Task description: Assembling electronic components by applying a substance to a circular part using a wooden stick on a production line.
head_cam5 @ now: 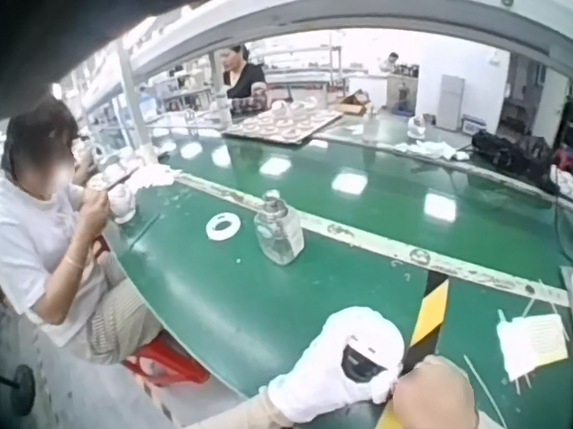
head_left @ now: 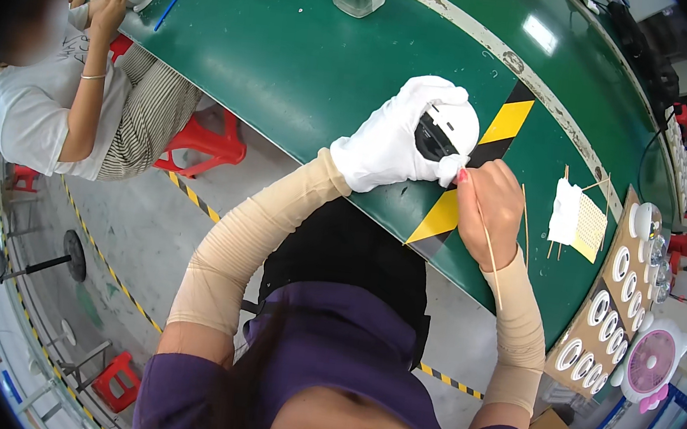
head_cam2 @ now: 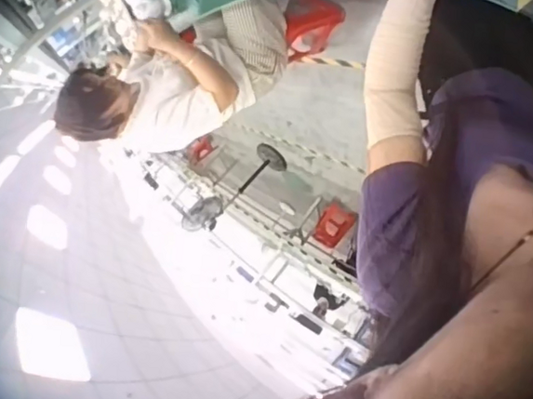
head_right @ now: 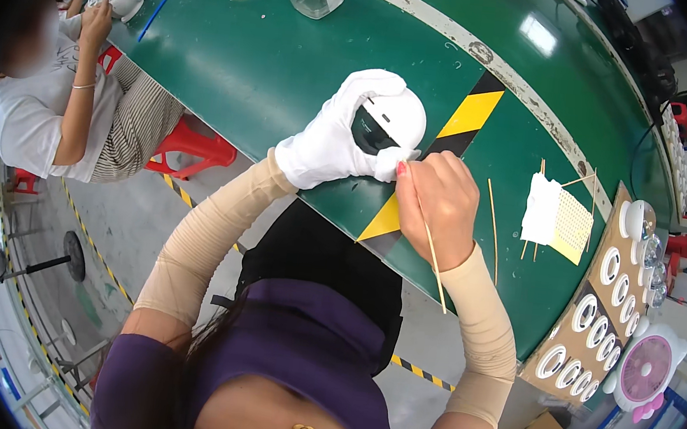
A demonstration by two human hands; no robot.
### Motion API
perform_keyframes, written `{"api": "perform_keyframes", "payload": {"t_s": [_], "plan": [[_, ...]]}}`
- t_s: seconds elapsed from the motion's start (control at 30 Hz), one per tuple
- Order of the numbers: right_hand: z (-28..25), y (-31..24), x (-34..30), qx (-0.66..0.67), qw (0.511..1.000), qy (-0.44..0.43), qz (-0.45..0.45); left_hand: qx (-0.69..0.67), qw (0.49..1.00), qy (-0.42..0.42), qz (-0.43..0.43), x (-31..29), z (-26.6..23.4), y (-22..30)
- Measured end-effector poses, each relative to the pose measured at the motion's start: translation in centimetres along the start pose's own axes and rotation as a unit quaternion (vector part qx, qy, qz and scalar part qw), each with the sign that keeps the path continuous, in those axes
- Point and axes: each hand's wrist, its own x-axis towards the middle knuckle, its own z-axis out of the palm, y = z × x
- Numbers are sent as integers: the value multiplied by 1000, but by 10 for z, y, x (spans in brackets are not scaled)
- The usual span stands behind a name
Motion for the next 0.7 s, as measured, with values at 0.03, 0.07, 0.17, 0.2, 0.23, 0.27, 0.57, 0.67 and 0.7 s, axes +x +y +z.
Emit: {"api": "perform_keyframes", "payload": {"t_s": [0.03,0.07,0.17,0.2,0.23,0.27,0.57,0.67,0.7], "plan": [[1,1,2,0,1000,1,-2,-14,1000,-2,-5,-1,1,-2],[3,1,5,1,1000,19,-23,-28,1000,-4,-10,-1,1,-3],[4,0,14,-7,999,26,-45,6,999,8,35,1,2,-5],[4,-1,17,-16,999,13,-44,7,999,8,34,1,2,-4],[4,-2,20,-15,999,13,-44,3,1000,3,24,1,1,-3],[6,-3,23,-33,998,21,-52,-1,1000,-3,14,2,0,-2],[19,14,18,32,992,94,-84,-4,1000,-16,-17,-4,-8,8],[21,21,4,89,988,118,-52,66,998,-8,0,-14,-23,16],[21,22,1,102,988,109,-35,11,999,27,-34,-21,-27,18]]}}
